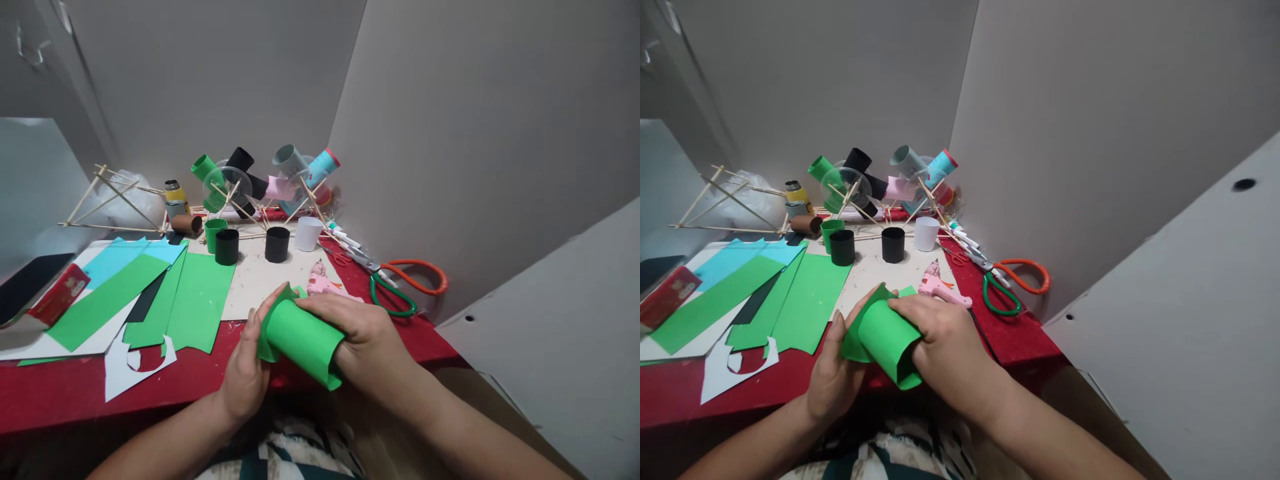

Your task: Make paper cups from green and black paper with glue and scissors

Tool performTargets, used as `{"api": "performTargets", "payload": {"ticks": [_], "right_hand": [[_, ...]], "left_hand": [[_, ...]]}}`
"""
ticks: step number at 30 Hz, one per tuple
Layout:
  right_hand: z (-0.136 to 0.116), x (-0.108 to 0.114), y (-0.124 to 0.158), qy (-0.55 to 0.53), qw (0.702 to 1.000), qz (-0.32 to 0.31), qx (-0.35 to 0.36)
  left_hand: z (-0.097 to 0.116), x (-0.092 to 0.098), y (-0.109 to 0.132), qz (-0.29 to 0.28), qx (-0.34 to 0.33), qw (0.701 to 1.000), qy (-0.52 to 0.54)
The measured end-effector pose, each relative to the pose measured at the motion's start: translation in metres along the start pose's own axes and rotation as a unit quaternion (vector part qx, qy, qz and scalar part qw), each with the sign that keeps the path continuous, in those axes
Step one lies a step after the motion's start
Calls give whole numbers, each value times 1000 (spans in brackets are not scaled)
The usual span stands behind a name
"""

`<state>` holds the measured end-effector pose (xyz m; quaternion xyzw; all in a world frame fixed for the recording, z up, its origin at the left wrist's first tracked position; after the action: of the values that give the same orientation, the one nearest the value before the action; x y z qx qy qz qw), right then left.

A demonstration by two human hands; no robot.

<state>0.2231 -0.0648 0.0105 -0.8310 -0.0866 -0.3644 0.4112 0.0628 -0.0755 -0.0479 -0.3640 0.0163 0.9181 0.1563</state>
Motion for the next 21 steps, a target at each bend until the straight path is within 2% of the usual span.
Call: {"api": "performTargets", "payload": {"ticks": [2,5,11,15,18,21], "right_hand": [[1,-2,2,19,1000,8,23],[2,-7,4,20,1000,3,22],[7,-11,5,42,999,-2,7],[6,-8,-6,-73,993,-7,-87],[2,-7,-15,-178,968,-28,-173],[-1,-6,-17,-210,956,-72,-192]], "left_hand": [[-1,-1,0,-20,-12,1000,-11],[-2,-3,0,-42,-9,999,-5],[-4,-3,-3,-37,-5,999,4],[0,-2,-4,-57,-1,998,22],[3,0,-2,-24,-44,999,-17],[5,1,0,3,-59,997,-40]]}}
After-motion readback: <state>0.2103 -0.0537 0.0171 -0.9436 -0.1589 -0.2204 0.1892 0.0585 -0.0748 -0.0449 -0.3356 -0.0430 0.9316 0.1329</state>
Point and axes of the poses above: each hand's wrist, its own y-axis away from the middle knuckle, its own x-axis out of the back of the hand, z = x × y, the point moved 1 cm from there along -y, towards the middle knuckle, and after that the axes turned 5 degrees about -z, right-handed, at the moved point
